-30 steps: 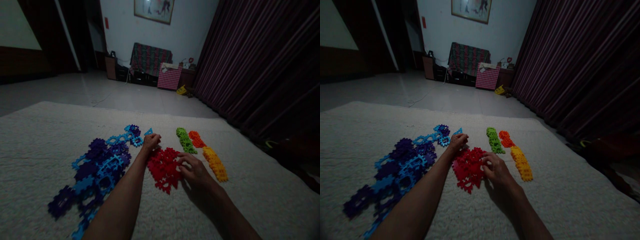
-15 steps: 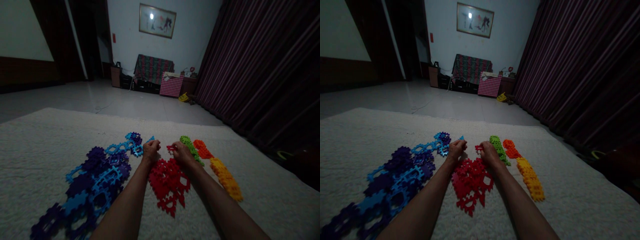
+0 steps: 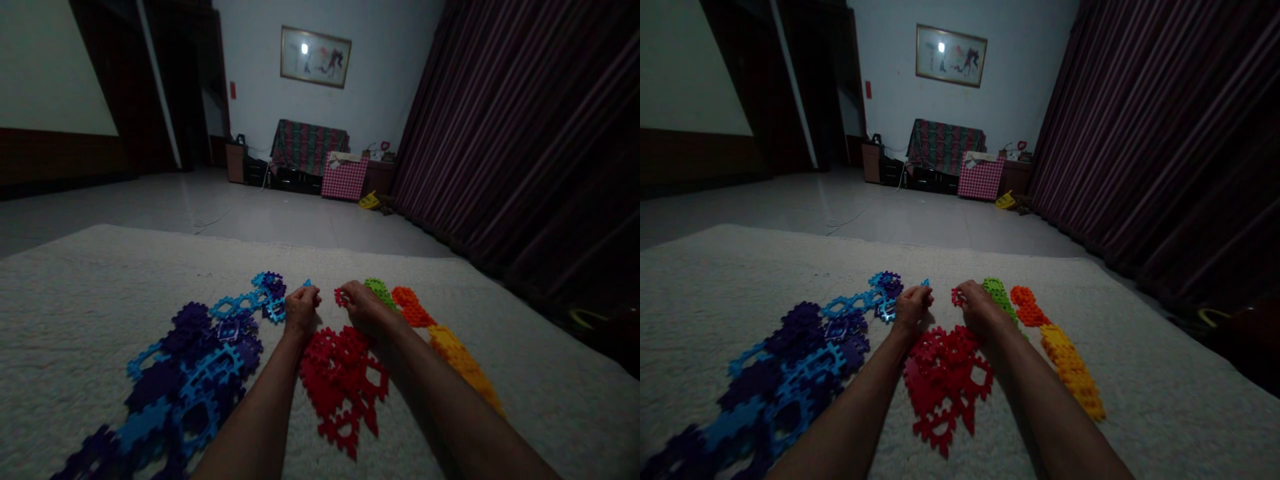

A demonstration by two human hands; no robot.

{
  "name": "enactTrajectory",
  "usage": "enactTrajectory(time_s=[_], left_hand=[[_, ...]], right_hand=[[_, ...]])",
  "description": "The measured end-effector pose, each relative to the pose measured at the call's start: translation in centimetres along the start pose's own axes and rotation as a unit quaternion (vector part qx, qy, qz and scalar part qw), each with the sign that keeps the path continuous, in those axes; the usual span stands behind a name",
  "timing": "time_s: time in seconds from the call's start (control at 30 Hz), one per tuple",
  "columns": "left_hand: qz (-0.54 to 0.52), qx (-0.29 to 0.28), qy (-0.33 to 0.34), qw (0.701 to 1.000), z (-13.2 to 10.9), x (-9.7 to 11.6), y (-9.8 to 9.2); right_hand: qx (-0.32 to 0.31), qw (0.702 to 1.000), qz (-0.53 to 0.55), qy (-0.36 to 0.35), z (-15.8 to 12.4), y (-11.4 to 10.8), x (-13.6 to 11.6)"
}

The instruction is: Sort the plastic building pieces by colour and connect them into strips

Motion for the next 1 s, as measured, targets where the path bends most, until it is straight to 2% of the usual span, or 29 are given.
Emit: enactTrajectory(time_s=[0.17,0.3,0.33,0.4,0.5,0.73,0.8,0.9,1.0], left_hand=[[0.002,0.000,0.014,1.000,0.2,-0.1,-0.1],[0.013,-0.004,0.020,1.000,0.0,0.2,0.1],[0.015,-0.004,0.020,1.000,-0.1,0.3,0.1],[0.017,-0.003,0.019,1.000,-0.2,0.4,0.2],[0.008,0.005,0.018,1.000,-0.2,0.5,0.2],[-0.036,0.004,0.008,0.999,0.2,0.3,0.0],[-0.047,0.005,0.002,0.999,0.3,0.3,0.0],[-0.070,0.012,-0.004,0.997,0.5,0.4,-0.1],[-0.089,0.013,-0.009,0.996,0.6,0.5,-0.1]], right_hand=[[-0.010,1.000,-0.021,0.016,1.2,-0.3,-0.2],[0.015,1.000,-0.006,0.017,-0.5,-1.7,-1.1],[0.002,1.000,0.001,0.028,-1.2,-2.0,-1.1],[-0.067,0.997,0.018,0.037,-2.7,-2.1,-1.2],[-0.163,0.986,0.042,0.008,-4.8,-2.2,-1.8],[-0.227,0.973,0.036,-0.008,-6.8,-3.9,-3.7],[-0.188,0.982,0.027,-0.005,-6.8,-4.6,-4.3],[-0.083,0.995,0.049,-0.019,-6.7,-5.7,-6.1],[-0.083,0.992,0.065,-0.071,-7.1,-5.2,-8.9]])
Point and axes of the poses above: each hand's wrist, its own z-axis towards the middle knuckle, its own y-axis out of the palm, x = y × z, the point moved 6 cm from there along z, towards the middle knuckle, and after that the axes turned 11 degrees about -z, right-handed, at the moved point
